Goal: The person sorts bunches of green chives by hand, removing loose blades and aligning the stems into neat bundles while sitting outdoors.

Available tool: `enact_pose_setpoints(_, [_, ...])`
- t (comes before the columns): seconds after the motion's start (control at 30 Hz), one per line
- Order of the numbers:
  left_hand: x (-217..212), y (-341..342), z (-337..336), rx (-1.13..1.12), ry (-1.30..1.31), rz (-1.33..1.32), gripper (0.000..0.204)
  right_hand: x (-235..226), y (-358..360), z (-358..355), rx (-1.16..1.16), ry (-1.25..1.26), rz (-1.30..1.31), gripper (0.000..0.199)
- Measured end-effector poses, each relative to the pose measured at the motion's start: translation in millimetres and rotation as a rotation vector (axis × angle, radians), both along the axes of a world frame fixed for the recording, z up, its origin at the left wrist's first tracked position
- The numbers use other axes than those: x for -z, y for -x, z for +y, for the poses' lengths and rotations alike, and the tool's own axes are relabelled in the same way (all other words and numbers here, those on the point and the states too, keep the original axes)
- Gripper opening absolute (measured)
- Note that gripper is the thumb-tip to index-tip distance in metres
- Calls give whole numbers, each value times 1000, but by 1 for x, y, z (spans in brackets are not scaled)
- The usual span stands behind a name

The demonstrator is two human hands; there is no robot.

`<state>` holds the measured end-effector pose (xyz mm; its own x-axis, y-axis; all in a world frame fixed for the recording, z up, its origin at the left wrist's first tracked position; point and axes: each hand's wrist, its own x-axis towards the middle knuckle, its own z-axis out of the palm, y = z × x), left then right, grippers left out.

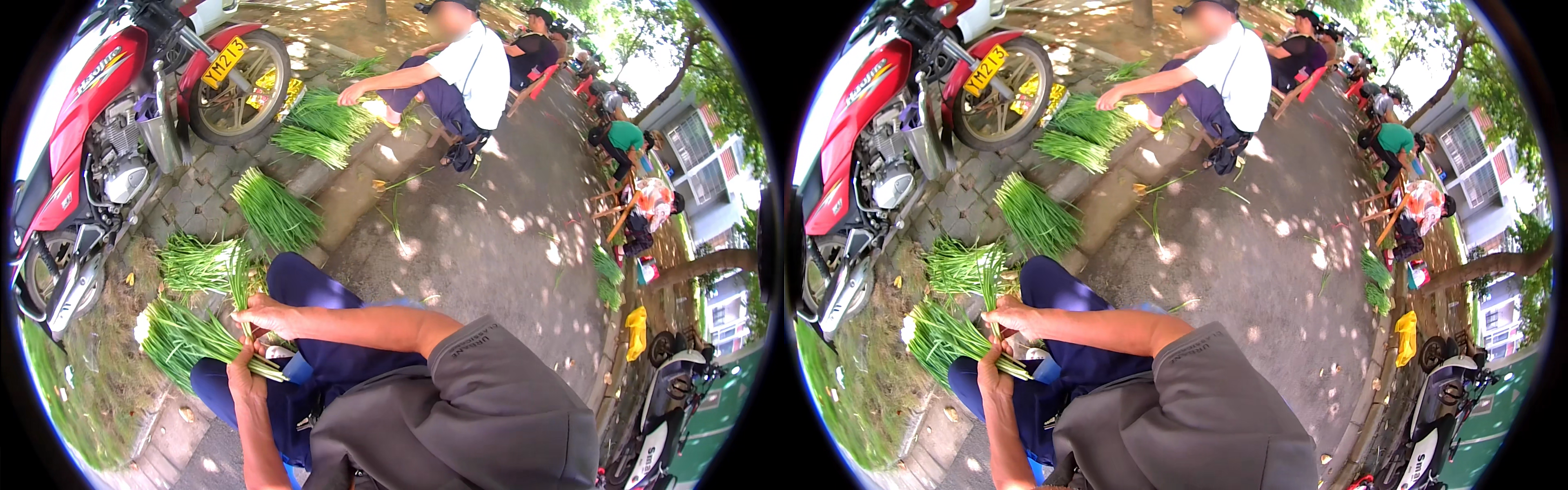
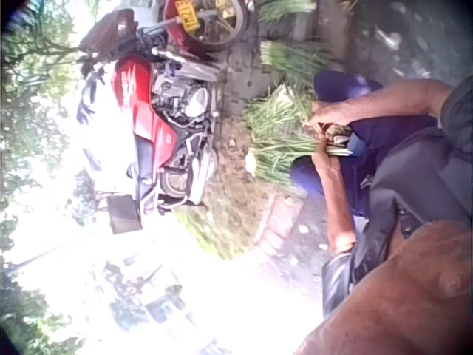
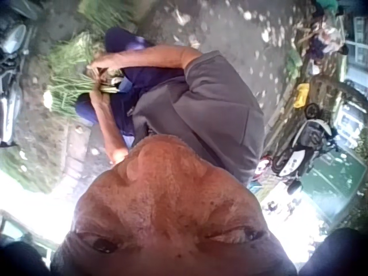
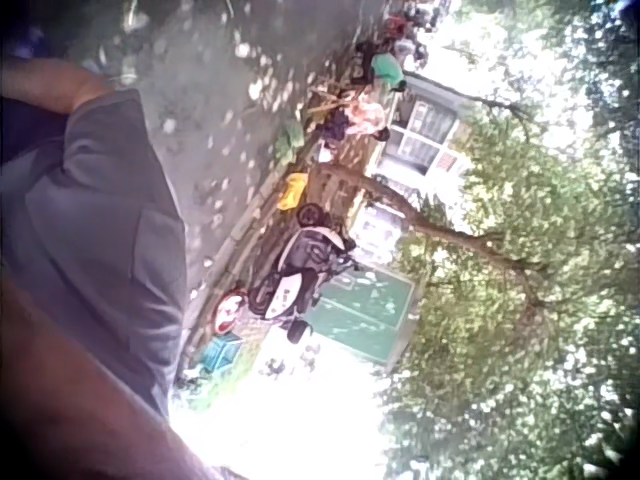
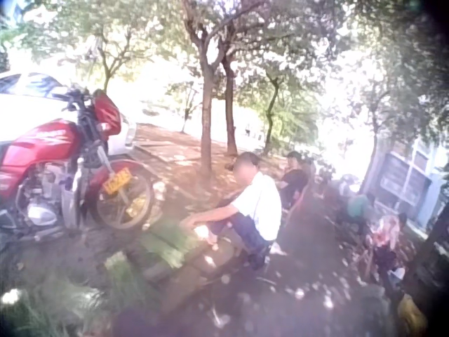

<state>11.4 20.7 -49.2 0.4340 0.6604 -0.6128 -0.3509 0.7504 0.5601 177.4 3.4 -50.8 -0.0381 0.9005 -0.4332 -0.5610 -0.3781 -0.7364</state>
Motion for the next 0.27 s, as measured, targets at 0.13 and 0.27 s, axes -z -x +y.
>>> enact_pose_setpoints(0.13, [-1,3,-7,4,10,30,23,-12,3,2,123,-52,102,23])
enact_pose_setpoints(0.27, [10,2,-13,117,-63,20,24,-3,-4,13,274,-94,196,29])
